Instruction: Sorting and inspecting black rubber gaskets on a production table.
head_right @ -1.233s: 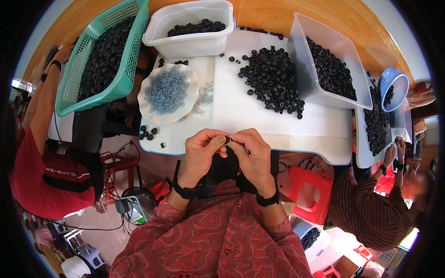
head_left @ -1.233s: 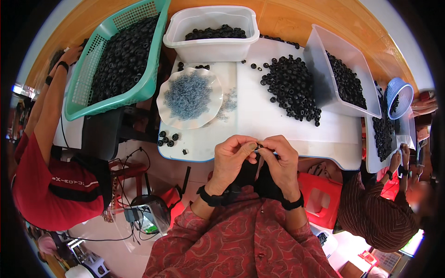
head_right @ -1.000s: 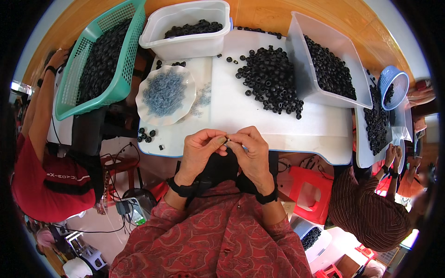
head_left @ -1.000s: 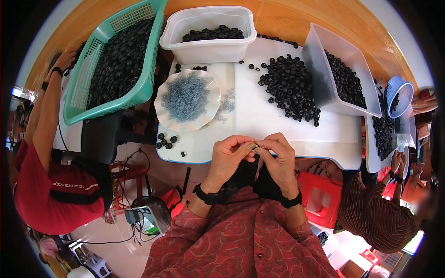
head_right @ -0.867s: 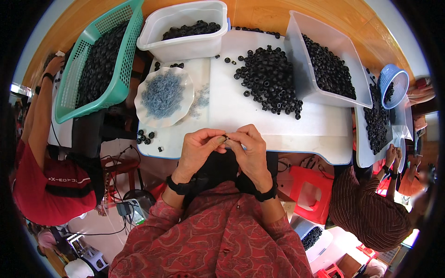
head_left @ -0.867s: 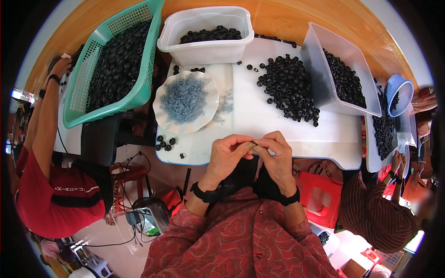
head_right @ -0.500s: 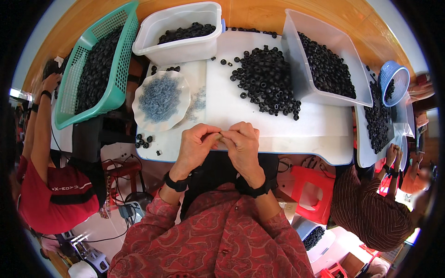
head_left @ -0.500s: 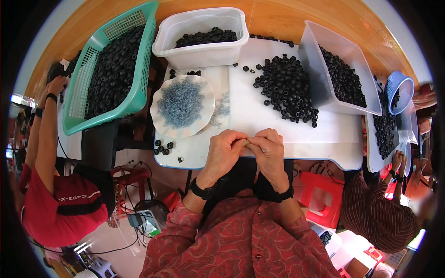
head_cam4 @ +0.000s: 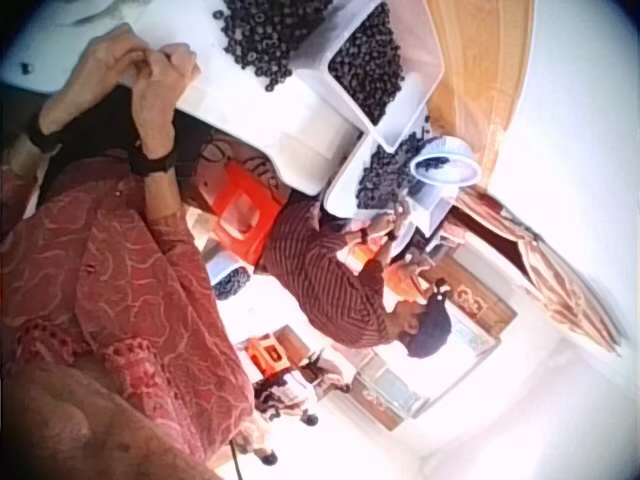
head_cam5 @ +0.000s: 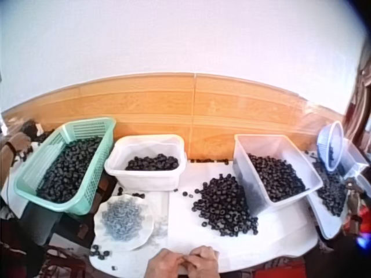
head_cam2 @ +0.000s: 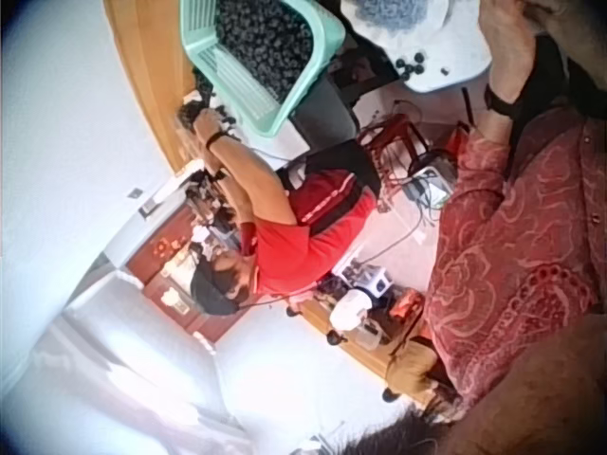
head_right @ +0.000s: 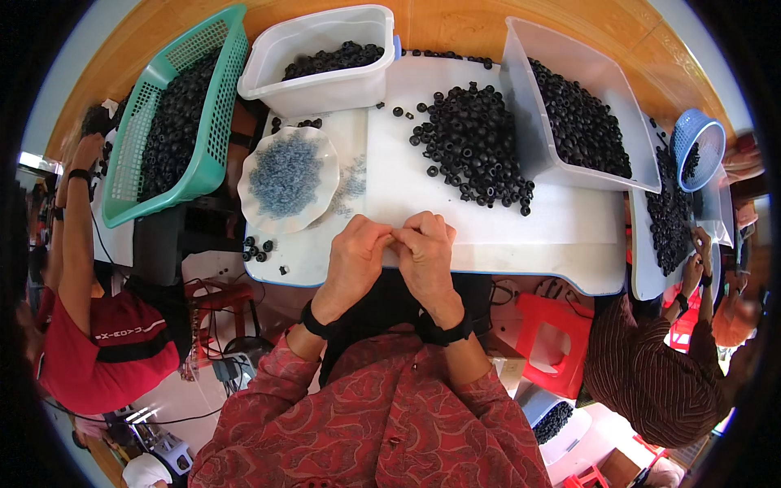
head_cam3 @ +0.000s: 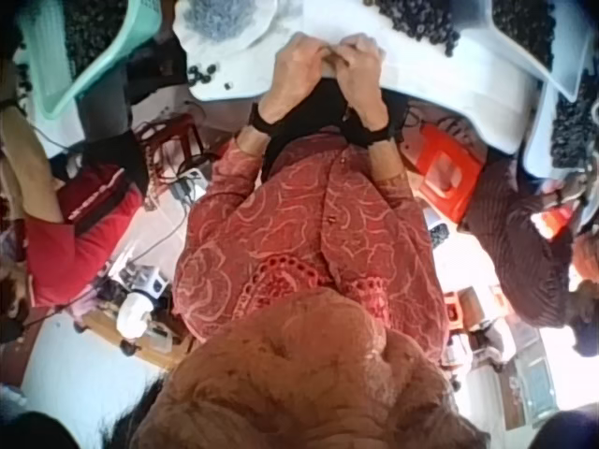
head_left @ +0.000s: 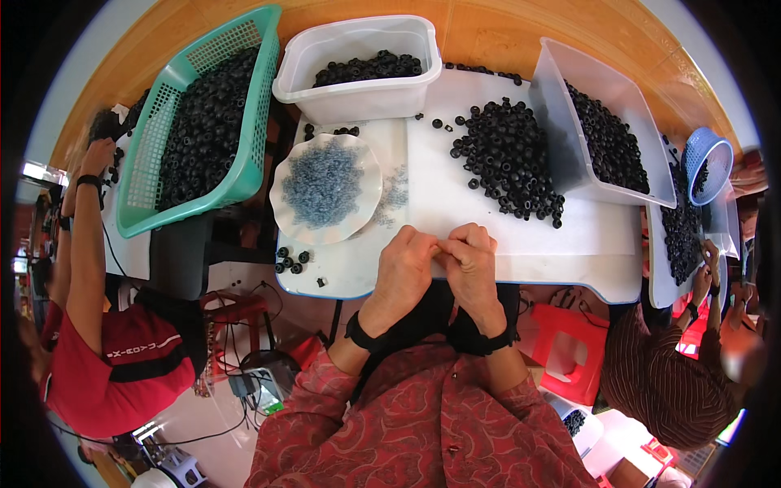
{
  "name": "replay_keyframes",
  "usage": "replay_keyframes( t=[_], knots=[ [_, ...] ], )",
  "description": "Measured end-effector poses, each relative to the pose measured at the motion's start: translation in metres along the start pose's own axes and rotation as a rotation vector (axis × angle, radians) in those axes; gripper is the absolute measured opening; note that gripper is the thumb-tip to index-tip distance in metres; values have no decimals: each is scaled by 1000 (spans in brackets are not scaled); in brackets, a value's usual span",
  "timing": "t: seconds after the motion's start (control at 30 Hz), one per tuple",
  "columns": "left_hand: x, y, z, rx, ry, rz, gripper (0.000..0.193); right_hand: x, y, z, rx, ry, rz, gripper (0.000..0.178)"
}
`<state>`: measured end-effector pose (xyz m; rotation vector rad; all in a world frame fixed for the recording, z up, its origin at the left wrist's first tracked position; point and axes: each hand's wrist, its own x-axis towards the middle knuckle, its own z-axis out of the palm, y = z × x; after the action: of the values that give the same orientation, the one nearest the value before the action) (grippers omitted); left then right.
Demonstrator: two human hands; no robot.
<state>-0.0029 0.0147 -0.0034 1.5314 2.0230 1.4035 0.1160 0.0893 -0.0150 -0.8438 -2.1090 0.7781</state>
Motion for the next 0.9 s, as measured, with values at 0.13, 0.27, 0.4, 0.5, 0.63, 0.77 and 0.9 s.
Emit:
replay_keyframes(
  t=[0.13, 0.27, 0.4, 0.5, 0.63, 0.77, 0.9],
  knots=[
    [-4, 1, 4, 45, 14, 37, 13, 2, -4, -9, 6, -51, -6, 19],
    [-5, 4, 7, 111, 18, 103, 12, -1, -3, -10, -22, -30, -40, 22],
    [-5, 6, 10, 180, -21, 118, 10, -6, -4, -9, 106, 24, 99, 31],
    [-5, 6, 9, 223, -57, 154, 12, -1, -7, -18, 197, 71, 128, 37],
    [-7, 8, 6, 191, -62, 164, 16, -5, 0, -25, 189, 112, 43, 36],
    [-7, 4, 5, 124, -67, 181, 19, 7, -40, -22, 178, 42, -125, 30],
    [-10, 5, 8, 56, -26, 175, 22, 10, -49, -6, 191, -121, -262, 35]
  ],
)
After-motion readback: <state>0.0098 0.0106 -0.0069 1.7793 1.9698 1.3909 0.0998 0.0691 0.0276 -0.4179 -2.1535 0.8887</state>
